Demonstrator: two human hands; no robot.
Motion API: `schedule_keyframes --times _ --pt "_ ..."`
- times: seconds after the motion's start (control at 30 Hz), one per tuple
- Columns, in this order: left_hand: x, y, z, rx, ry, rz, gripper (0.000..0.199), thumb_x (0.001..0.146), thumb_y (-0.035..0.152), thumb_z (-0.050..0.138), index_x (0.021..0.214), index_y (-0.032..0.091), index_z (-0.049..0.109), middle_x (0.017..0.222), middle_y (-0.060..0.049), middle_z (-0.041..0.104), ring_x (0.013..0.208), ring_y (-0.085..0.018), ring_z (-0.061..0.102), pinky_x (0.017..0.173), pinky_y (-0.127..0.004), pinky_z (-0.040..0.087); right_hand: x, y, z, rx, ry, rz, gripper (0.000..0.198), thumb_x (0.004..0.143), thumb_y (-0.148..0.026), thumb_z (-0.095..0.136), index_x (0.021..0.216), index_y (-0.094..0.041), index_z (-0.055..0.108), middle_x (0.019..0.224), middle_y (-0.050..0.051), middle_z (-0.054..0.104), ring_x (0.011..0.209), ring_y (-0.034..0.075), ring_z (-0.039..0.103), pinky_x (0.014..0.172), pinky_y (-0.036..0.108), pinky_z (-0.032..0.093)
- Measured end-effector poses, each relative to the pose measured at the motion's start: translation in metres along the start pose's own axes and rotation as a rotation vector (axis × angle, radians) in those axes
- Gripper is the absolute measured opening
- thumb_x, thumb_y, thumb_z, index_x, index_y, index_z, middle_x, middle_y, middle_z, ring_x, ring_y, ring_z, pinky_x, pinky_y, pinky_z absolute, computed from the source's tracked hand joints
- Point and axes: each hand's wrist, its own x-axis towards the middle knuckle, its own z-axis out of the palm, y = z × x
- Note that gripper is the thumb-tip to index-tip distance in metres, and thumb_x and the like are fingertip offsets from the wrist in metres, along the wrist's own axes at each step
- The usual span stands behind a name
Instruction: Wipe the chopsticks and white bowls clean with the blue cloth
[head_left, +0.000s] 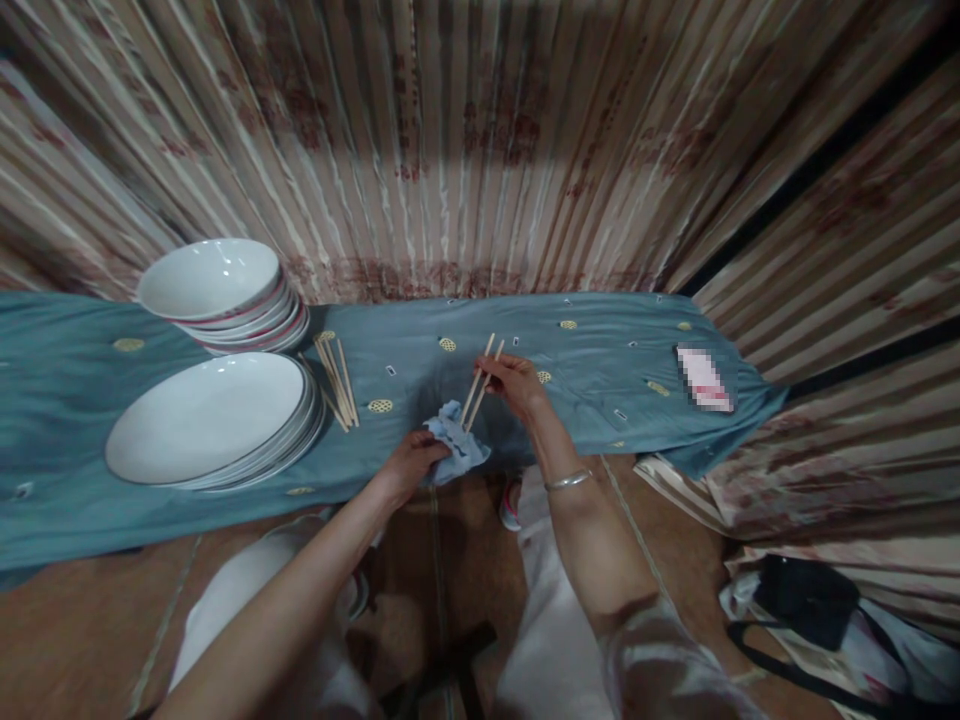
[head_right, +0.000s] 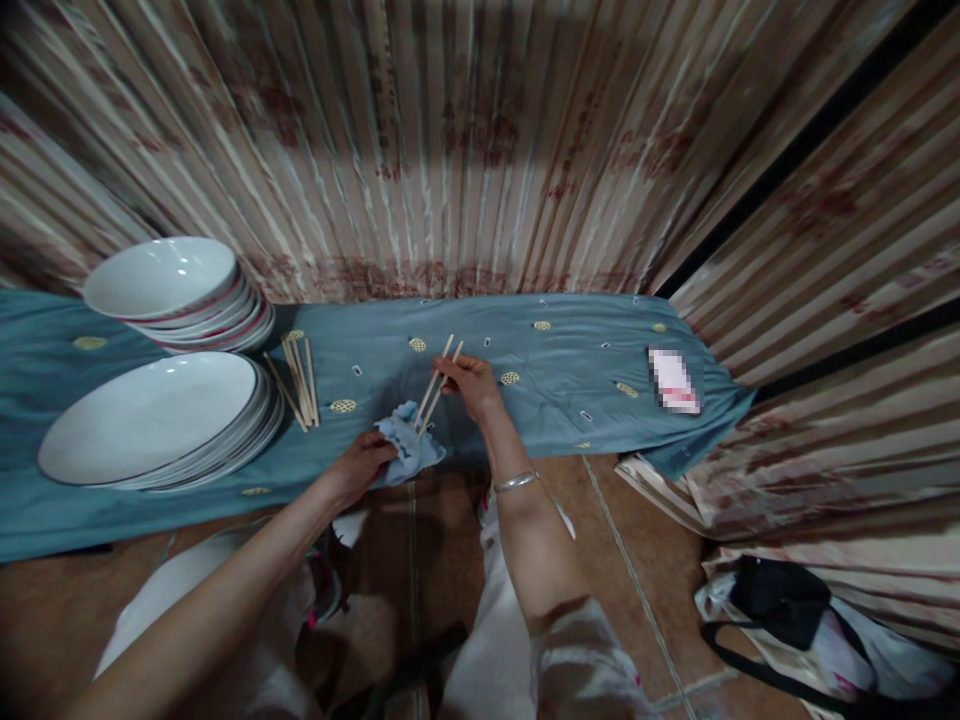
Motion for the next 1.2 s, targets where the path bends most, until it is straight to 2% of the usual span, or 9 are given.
schedule_keyframes --times 0.27,0.53,0.63,0.83,1.03,1.1,1.2 --pt "0.007 0.007 -0.003 -0.057 0.015 0.065 0.012 0.05 0.016 0.076 0.059 0.015 0.068 0.064 -0.004 0.069 0.059 -0.015 0.061 0.062 -0.026 0.047 -0.01 0.004 0.013 -0.004 -0.246 0.128 0.027 0.058 -0.038 0.08 0.073 -0.017 0.072 0.071 0.001 0.07 0.06 0.009 0.061 0.053 0.019 0.05" --pt "0.01 0.011 -0.005 -0.057 0.027 0.104 0.022 0.049 0.021 0.077 0.068 0.014 0.07 0.071 -0.004 0.07 0.071 -0.018 0.063 0.073 -0.029 0.046 -0.018 0.007 0.022 0.011 -0.426 0.164 0.036 0.051 -0.041 0.084 0.075 -0.016 0.074 0.068 0.001 0.07 0.061 0.01 0.062 0.055 0.02 0.051" --pt "0.01 0.011 -0.005 -0.054 0.018 0.116 0.021 0.05 0.023 0.077 0.067 0.014 0.069 0.068 -0.004 0.069 0.071 -0.018 0.062 0.074 -0.03 0.046 -0.017 0.009 0.024 0.024 -0.392 0.152 0.036 0.05 -0.042 0.084 0.074 -0.017 0.074 0.068 0.0 0.07 0.061 0.011 0.062 0.055 0.02 0.05" --pt "0.01 0.007 -0.006 -0.011 0.032 0.092 0.019 0.048 0.022 0.078 0.061 0.013 0.068 0.06 -0.001 0.066 0.056 -0.012 0.057 0.063 -0.025 0.045 -0.012 0.013 0.023 -0.001 -0.228 0.078 0.033 0.052 -0.043 0.081 0.069 -0.017 0.072 0.063 -0.001 0.069 0.054 0.01 0.059 0.05 0.02 0.045" --pt "0.004 0.001 -0.006 0.031 0.013 0.033 0.021 0.046 0.025 0.078 0.059 0.013 0.068 0.055 -0.001 0.064 0.052 -0.012 0.055 0.058 -0.023 0.043 -0.006 0.012 0.016 0.03 -0.057 0.01 0.028 0.051 -0.04 0.08 0.062 -0.017 0.069 0.059 -0.001 0.066 0.049 0.007 0.053 0.046 0.02 0.039" --pt "0.002 0.0 -0.006 0.041 0.024 0.01 0.02 0.046 0.024 0.078 0.057 0.013 0.067 0.052 0.0 0.062 0.048 -0.01 0.053 0.053 -0.022 0.041 -0.005 0.011 0.014 0.041 -0.02 -0.013 0.027 0.051 -0.039 0.079 0.06 -0.017 0.069 0.059 -0.001 0.066 0.049 0.007 0.052 0.046 0.02 0.039" --pt "-0.001 0.0 -0.006 0.043 0.024 -0.016 0.018 0.046 0.023 0.077 0.056 0.014 0.066 0.052 0.0 0.062 0.048 -0.01 0.053 0.053 -0.022 0.041 -0.004 0.009 0.01 0.053 0.015 -0.033 0.025 0.052 -0.039 0.078 0.059 -0.017 0.068 0.058 -0.002 0.065 0.049 0.007 0.051 0.046 0.02 0.038"
